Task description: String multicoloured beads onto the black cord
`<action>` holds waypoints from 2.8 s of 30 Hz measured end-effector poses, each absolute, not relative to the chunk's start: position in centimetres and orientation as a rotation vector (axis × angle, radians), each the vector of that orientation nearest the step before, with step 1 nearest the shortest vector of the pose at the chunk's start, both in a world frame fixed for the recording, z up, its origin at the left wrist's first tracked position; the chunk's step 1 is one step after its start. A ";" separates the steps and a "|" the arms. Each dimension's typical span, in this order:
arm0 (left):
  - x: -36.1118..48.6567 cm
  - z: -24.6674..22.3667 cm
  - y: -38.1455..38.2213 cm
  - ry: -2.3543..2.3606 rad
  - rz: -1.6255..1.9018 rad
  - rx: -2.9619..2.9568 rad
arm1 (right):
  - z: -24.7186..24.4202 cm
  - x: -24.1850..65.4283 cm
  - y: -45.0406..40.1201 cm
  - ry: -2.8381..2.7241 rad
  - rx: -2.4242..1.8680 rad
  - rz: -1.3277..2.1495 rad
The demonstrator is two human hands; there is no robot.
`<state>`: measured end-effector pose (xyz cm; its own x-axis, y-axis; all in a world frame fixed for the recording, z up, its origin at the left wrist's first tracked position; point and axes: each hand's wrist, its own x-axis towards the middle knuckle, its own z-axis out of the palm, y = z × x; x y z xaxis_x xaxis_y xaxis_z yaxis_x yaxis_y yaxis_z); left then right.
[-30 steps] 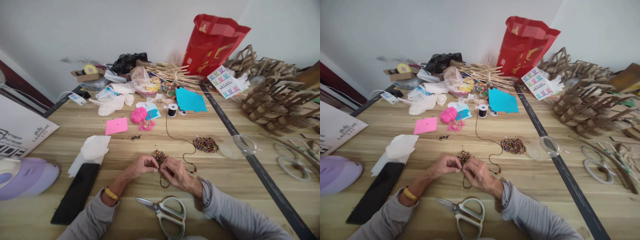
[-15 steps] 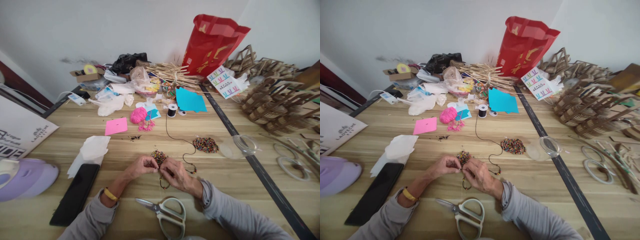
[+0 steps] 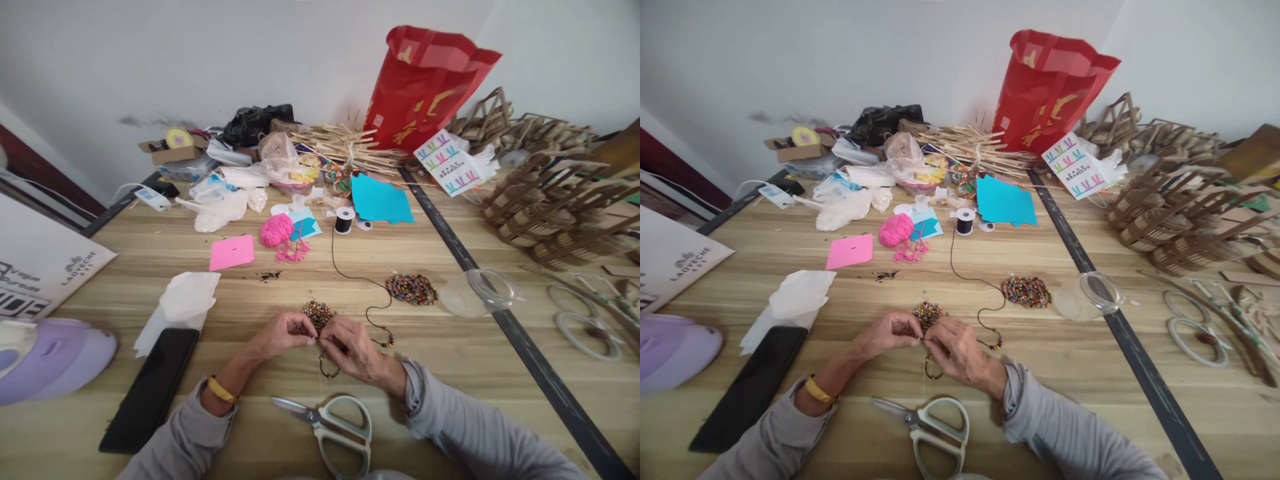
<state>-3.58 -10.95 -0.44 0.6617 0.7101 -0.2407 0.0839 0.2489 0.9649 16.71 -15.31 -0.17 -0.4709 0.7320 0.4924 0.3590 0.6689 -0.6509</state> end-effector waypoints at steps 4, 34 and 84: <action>-3.6 -0.5 -11.0 0.769 0.485 1.271 | -0.1 16.7 -15.3 -2.107 -0.847 0.598; -3.6 -0.7 -11.0 0.775 0.481 1.277 | -0.4 16.8 -15.2 -2.126 -0.817 0.621; -3.0 0.5 -11.3 0.844 0.493 1.342 | -0.2 16.6 -15.2 -2.111 -0.775 0.607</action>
